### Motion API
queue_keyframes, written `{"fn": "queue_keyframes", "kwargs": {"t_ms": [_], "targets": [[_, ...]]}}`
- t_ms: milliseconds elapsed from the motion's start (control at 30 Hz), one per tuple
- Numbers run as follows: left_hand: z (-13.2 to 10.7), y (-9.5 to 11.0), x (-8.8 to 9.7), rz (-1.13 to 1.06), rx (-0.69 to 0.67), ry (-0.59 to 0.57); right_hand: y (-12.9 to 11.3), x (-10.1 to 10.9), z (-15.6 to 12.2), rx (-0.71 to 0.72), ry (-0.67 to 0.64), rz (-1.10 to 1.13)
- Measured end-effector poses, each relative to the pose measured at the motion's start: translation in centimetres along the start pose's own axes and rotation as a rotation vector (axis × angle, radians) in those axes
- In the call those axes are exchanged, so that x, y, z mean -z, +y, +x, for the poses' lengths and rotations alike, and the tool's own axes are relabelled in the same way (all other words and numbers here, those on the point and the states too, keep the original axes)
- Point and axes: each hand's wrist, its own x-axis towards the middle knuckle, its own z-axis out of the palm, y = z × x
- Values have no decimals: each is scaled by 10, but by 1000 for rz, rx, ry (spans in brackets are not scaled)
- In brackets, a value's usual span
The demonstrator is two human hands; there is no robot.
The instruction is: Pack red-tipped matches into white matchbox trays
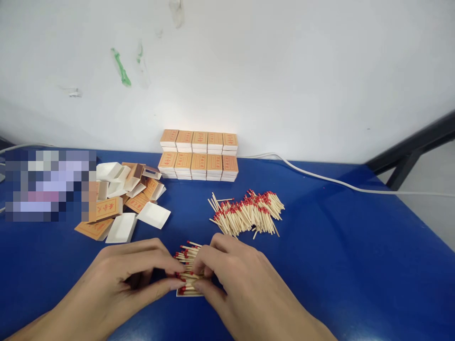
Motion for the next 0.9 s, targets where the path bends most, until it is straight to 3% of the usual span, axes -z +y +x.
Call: {"fn": "queue_keyframes", "kwargs": {"t_ms": [133, 733, 900], "targets": [[0, -2, 2, 11, 14, 47, 1, -2, -1, 20, 27, -32], [-2, 2, 1, -62, -11, -98, -5, 3, -1, 22, 24, 10], [-3, 3, 1, 22, -7, -40, -2, 3, -1, 64, 26, -27]]}}
